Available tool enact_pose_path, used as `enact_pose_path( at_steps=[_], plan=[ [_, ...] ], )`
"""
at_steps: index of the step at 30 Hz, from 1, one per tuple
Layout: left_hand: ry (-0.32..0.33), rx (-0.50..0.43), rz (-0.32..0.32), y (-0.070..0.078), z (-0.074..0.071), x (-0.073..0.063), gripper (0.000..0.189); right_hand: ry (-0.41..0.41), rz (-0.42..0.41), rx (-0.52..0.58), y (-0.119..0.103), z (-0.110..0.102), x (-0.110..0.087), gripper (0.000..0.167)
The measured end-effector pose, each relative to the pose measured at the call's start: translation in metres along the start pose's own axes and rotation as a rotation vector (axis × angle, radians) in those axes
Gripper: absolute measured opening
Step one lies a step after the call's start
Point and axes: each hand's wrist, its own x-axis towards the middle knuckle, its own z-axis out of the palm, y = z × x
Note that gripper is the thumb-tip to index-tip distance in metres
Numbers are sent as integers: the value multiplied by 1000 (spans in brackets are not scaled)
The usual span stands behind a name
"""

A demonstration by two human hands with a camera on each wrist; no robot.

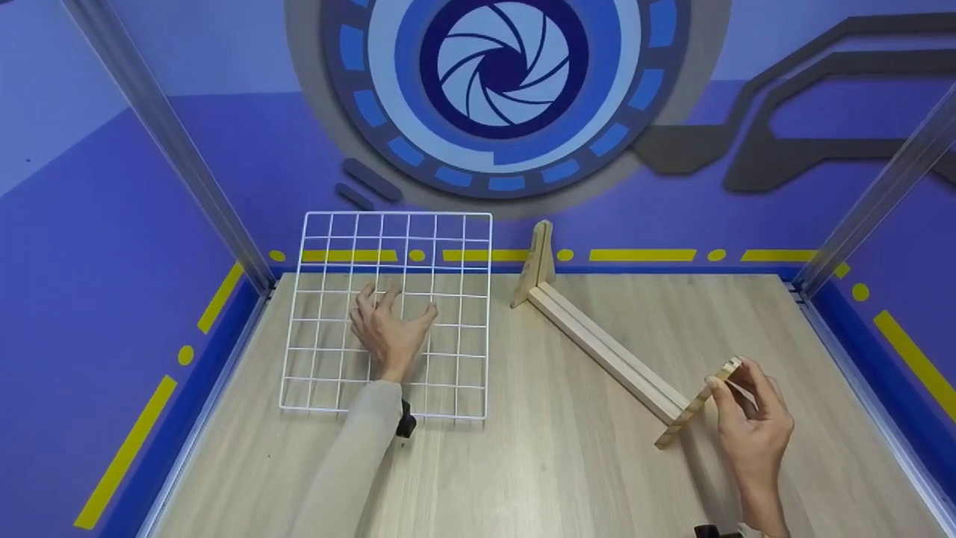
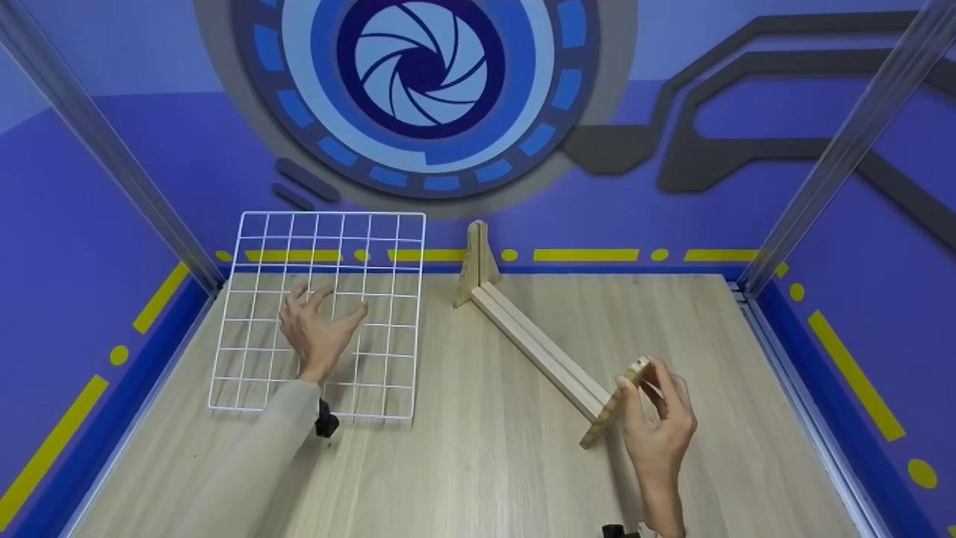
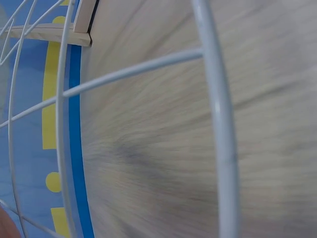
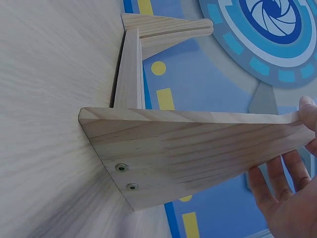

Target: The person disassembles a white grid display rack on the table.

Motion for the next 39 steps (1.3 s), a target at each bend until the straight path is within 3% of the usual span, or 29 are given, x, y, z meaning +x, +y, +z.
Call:
enact_pose_path(
  at_steps=[24,39],
  plan=[
    [-36,60,3,-17,12,-2,68,-3,-6,67,4,-1,1,54],
    [-63,68,-57,-20,17,-5,68,0,-27,60,2,0,0,53]
  ],
)
